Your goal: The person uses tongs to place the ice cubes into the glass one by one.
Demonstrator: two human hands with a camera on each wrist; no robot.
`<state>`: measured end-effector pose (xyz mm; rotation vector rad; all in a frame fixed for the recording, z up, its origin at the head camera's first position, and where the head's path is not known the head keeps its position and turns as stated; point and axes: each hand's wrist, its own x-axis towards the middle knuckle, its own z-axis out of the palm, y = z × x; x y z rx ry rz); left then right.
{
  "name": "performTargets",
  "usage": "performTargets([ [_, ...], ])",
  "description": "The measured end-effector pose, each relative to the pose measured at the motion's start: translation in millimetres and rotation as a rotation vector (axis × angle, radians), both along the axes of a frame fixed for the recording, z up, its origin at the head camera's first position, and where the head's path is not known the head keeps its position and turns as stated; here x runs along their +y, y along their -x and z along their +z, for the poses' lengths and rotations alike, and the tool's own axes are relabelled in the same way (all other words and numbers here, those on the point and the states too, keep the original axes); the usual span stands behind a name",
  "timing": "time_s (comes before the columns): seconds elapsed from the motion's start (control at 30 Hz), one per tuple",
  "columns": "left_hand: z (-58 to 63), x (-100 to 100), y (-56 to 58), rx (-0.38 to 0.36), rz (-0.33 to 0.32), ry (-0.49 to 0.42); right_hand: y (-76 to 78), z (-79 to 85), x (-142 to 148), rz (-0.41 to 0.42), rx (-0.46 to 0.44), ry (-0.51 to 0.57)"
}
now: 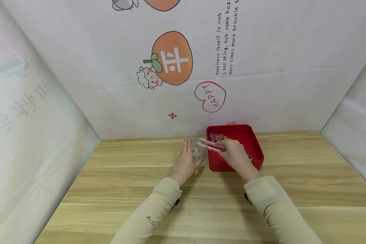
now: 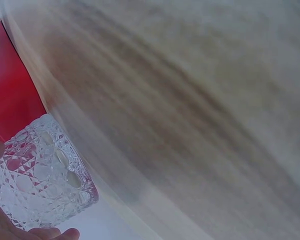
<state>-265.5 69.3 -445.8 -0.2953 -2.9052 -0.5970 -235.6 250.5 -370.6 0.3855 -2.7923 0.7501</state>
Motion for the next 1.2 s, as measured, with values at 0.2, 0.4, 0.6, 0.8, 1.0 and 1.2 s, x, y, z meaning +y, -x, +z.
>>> performTargets([
  [0.2,0.1,-0.9,-0.9,-0.001,-0.006,-0.002,0.0,-1.8,-1.5,0.001,-0.022,-0.006],
  [0.4,2.6,-0.8,-2.7,0.001,-0.014,-0.013,1.0,-3.3,-1.0,0.005,-0.042,-0.01],
  [0.6,2.0,-0.7,-1.9,0.007,-0.013,-0.007,2.0,-2.3,-1.3,0.001,-0.074,-0.01],
  [0.8,1.9,-0.8,-2.3,0.004,-0.017,-0.005,1.6,-2.1,-1.5,-0.002,-0.076,-0.014],
  [1.0,2.0,-0.1,-1.9,0.012,-0.02,-0.006,0.8,-2.7,-1.3,0.002,-0.06,-0.015],
  [1.2,1.9,0.1,-1.1,0.01,-0.02,-0.005,1.3,-2.2,-2.0,0.003,-0.036,-0.021],
])
